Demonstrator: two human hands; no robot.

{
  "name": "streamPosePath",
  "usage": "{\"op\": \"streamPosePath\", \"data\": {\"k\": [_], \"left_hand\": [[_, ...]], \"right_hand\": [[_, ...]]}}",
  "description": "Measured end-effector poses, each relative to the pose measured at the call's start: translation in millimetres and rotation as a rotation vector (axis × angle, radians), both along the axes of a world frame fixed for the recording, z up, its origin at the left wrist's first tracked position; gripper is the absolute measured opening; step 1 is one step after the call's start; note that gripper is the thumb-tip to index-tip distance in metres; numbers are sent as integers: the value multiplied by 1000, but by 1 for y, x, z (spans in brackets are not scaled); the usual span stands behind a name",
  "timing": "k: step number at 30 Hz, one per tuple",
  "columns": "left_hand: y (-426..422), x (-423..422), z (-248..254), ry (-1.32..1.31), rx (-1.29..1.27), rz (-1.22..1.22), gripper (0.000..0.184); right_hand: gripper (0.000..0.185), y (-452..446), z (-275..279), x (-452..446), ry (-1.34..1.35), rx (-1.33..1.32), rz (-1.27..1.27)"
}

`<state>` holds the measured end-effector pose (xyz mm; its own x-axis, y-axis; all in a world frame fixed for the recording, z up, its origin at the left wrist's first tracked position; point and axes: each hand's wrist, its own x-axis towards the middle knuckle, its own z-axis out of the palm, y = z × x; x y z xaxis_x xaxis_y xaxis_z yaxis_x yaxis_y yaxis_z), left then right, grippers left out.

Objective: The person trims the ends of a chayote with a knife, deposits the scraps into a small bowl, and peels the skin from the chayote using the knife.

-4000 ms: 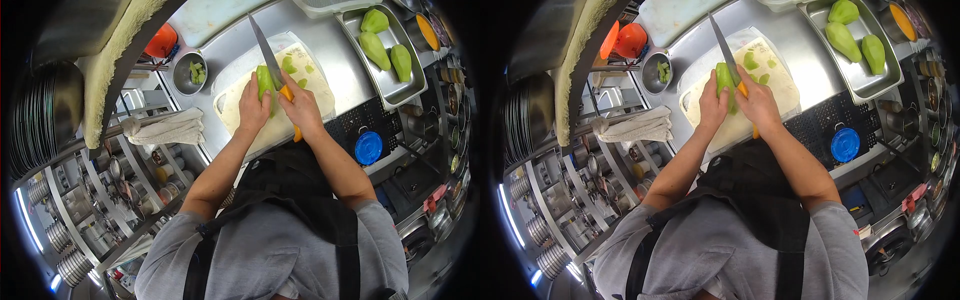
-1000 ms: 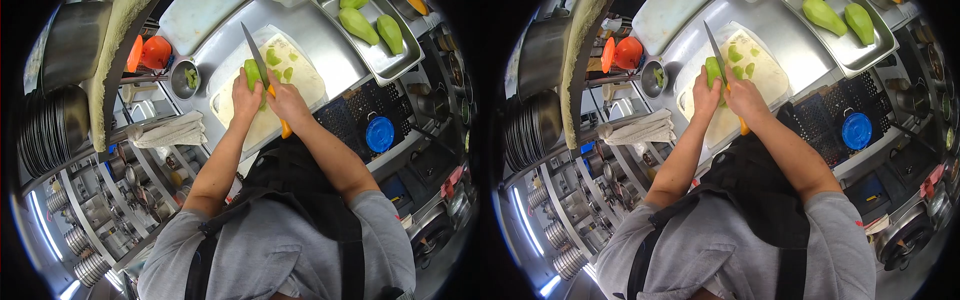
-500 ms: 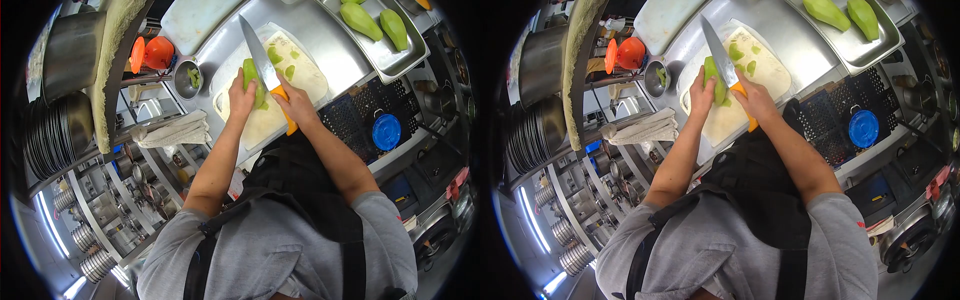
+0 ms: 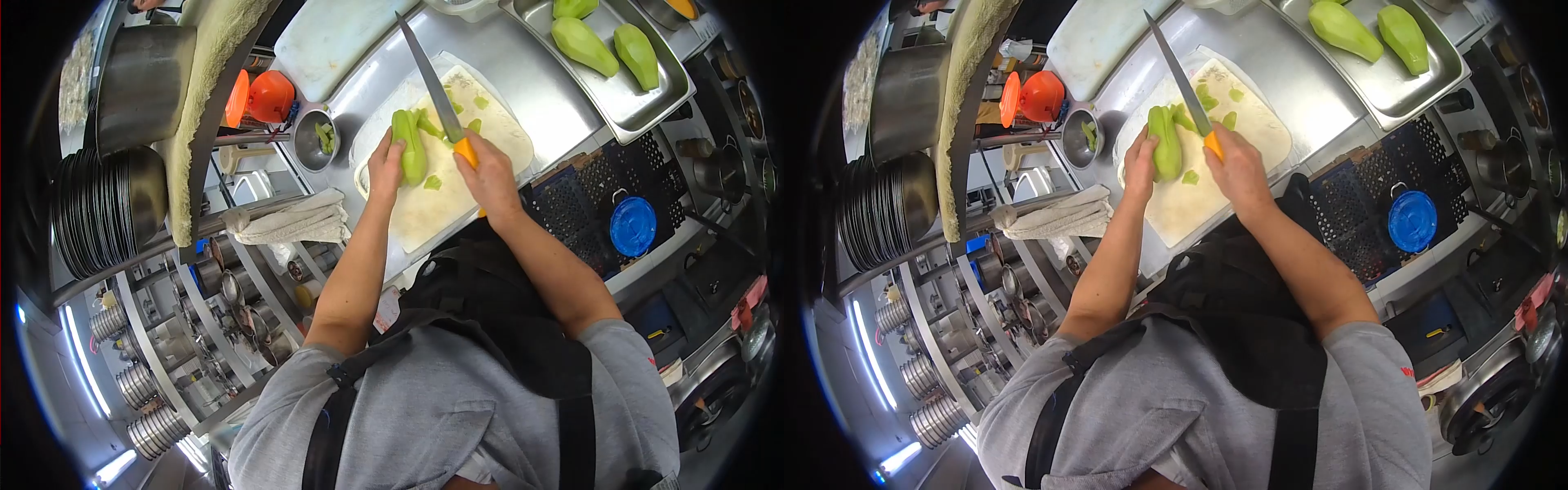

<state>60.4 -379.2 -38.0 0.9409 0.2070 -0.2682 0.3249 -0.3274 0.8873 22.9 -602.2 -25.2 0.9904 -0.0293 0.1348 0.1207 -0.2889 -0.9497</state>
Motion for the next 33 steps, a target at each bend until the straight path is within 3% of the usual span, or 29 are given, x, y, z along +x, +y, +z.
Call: {"op": "streamPosePath", "data": {"k": [3,6,8,11,18,26,33], "left_hand": [[9,-1,9,-23,-62,8,58],[19,4,18,0,65,-94,53],[20,10,24,25,328,-210,49],[6,7,32,48,408,-174,48],[-9,1,29,-69,395,-25,47],[-34,-6,25,-17,588,202,43],[-30,14,28,-78,610,216,41]], "right_hand": [[47,-24,0,-3,101,-4,31],[50,-42,3,-11,151,-24,113],[55,-54,15,-17,524,-10,244],[60,-65,18,-21,700,96,327],[62,-68,12,-26,670,93,380],[64,-81,16,-27,755,177,415],[66,-93,23,-37,825,259,444]]}}
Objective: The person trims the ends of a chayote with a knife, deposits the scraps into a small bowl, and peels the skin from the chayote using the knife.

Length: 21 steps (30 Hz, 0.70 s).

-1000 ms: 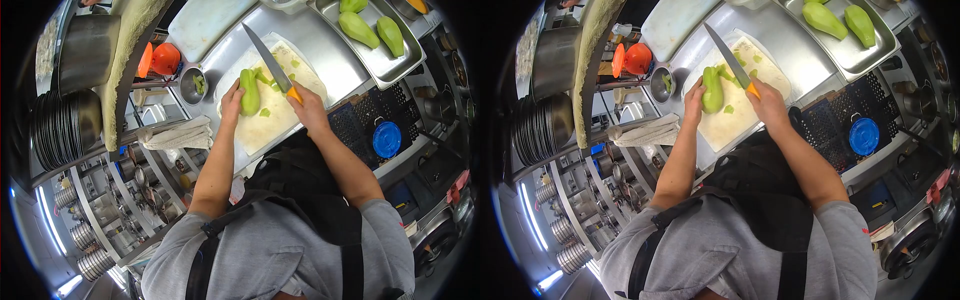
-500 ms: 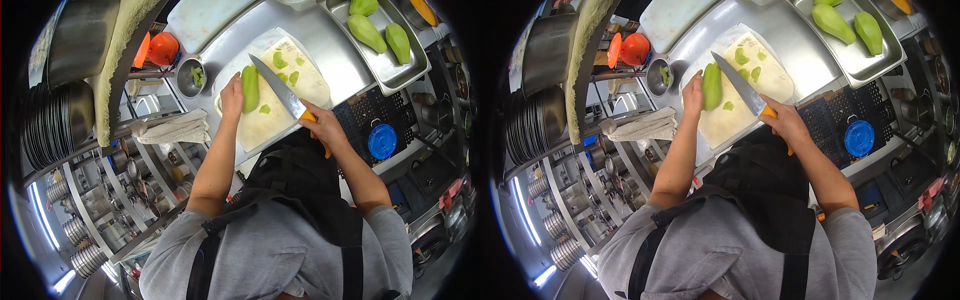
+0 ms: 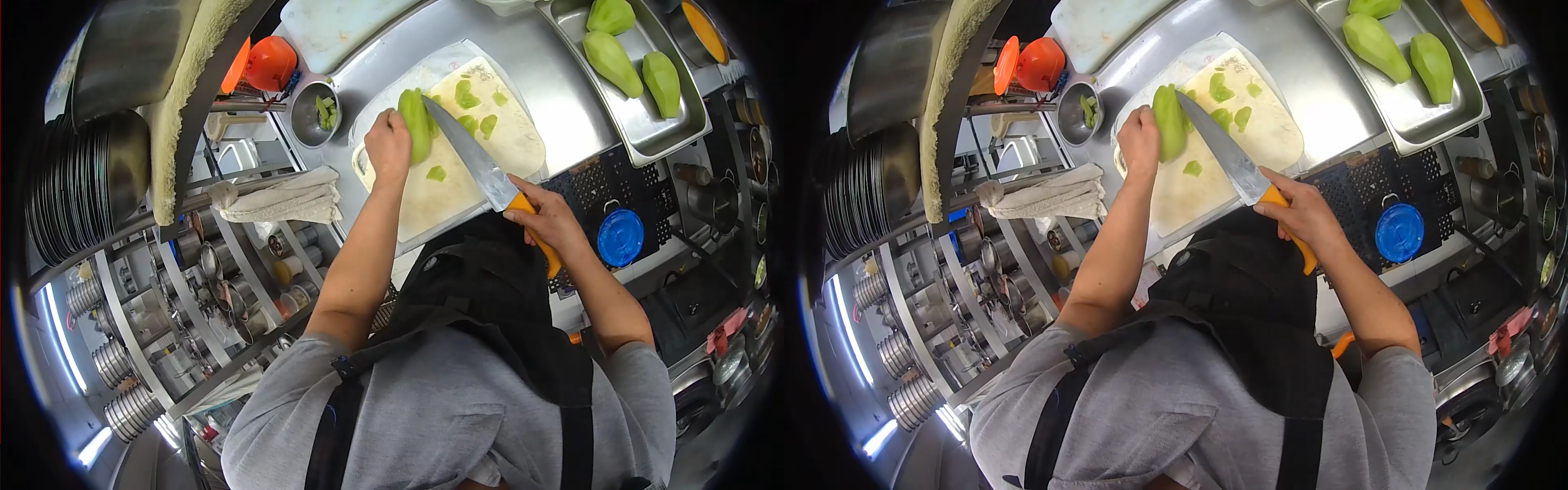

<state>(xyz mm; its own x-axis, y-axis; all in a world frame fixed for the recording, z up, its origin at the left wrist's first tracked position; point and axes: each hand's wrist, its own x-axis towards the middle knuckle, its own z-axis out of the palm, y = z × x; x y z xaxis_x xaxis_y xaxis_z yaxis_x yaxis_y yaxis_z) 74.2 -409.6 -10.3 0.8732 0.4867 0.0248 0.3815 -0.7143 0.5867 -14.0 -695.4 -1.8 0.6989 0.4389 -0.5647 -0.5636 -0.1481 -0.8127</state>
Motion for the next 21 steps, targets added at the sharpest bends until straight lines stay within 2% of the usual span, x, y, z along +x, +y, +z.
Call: {"op": "streamPosePath", "data": {"k": [2,11,21], "left_hand": [[-4,9,-2,-11,74,-33,40],[-10,14,-6,-55,117,-106,37],[-9,9,-14,-144,13,-135,34]], "right_hand": [[65,-2,4,-1,61,37,-22],[65,-10,14,-2,105,96,-36],[65,-18,28,2,105,19,29]]}}
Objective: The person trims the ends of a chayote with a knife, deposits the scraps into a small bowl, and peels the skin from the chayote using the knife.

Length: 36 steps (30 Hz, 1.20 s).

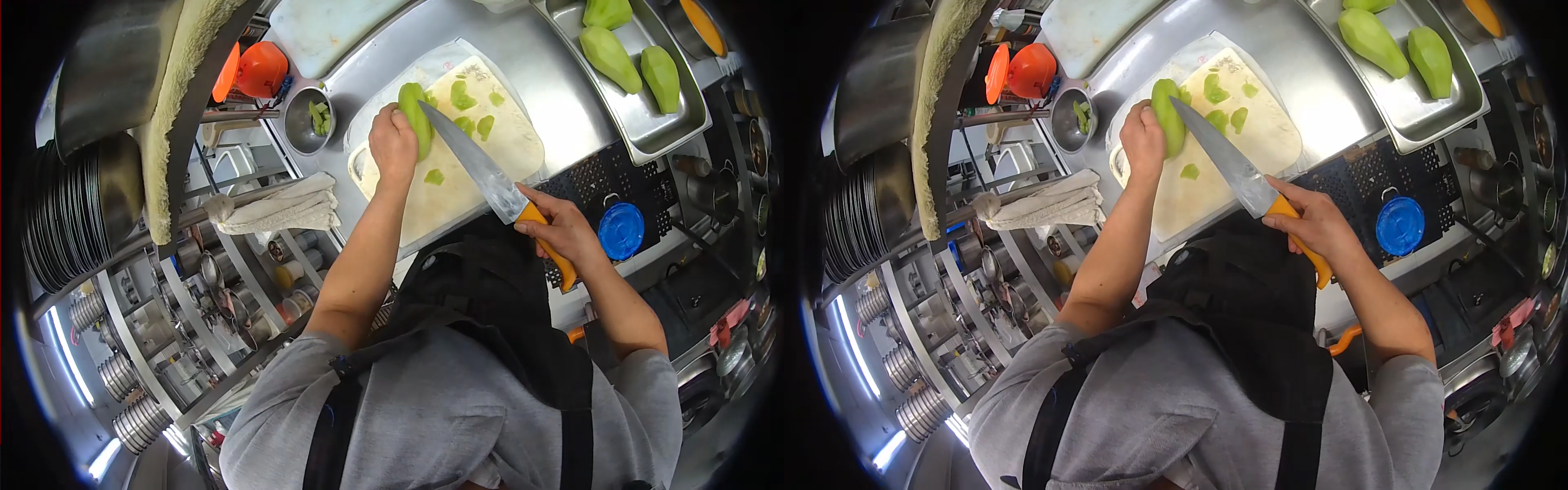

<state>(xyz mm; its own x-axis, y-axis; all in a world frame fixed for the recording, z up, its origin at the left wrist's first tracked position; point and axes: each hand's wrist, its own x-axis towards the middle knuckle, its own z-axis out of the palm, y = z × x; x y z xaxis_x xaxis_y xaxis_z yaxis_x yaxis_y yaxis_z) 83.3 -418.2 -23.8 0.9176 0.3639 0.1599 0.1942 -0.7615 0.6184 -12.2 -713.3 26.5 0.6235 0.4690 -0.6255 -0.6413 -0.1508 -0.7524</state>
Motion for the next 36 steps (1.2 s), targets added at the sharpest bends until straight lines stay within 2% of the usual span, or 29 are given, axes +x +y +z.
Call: {"op": "streamPosePath", "data": {"k": [21,30,36], "left_hand": [[0,-2,-3,-8,-8,-11,34],[-3,-6,-5,-52,9,-35,31],[-5,-12,-6,-54,-7,-45,31]], "right_hand": [[69,-9,13,-1,41,-9,44],[67,-23,14,0,78,100,34],[67,-20,13,-6,267,162,-16]]}}
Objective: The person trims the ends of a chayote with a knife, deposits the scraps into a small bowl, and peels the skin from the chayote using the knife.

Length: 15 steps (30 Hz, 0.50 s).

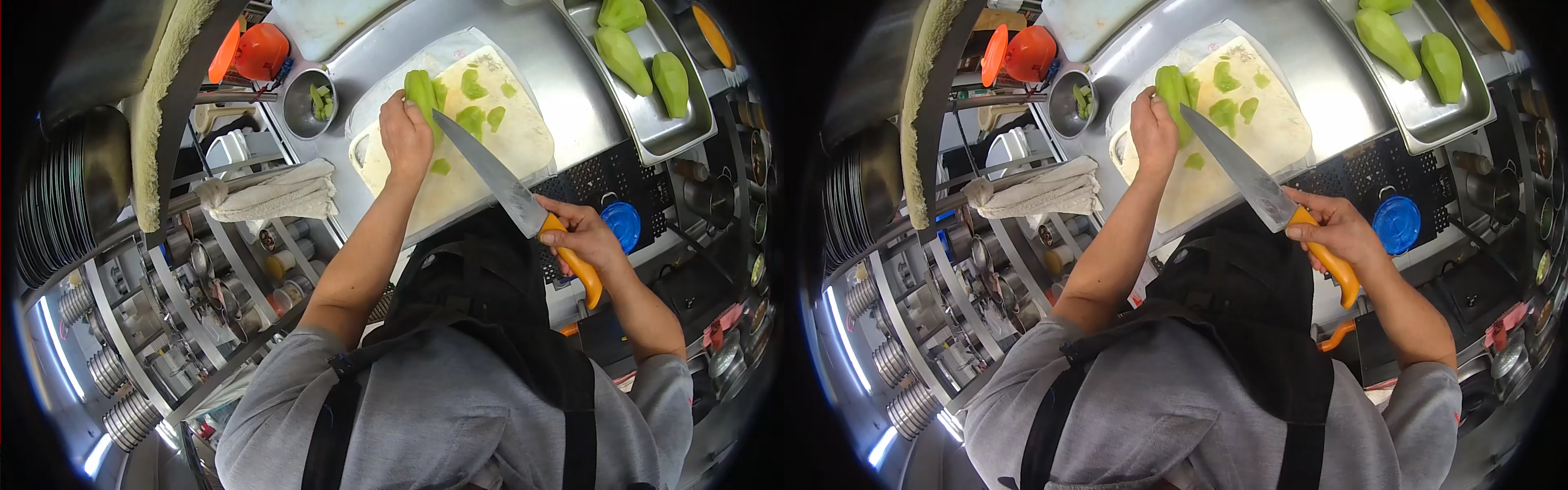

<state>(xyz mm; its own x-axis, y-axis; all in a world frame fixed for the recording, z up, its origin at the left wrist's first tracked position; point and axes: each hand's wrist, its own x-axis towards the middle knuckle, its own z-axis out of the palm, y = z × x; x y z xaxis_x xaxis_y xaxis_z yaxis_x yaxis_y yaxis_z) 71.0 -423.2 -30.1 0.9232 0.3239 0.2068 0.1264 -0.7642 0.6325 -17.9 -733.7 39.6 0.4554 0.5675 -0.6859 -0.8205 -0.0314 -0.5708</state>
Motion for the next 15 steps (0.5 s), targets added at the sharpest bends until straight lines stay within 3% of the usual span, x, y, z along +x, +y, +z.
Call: {"op": "streamPosePath", "data": {"k": [7,12,15], "left_hand": [[-7,-5,3,-65,103,-86,32],[-1,-2,5,-35,81,-99,32],[0,4,8,28,81,-127,33]], "right_hand": [[52,1,2,-31,121,257,-238],[54,-1,0,-47,93,426,-455],[63,5,1,-34,-134,-23,-396]]}}
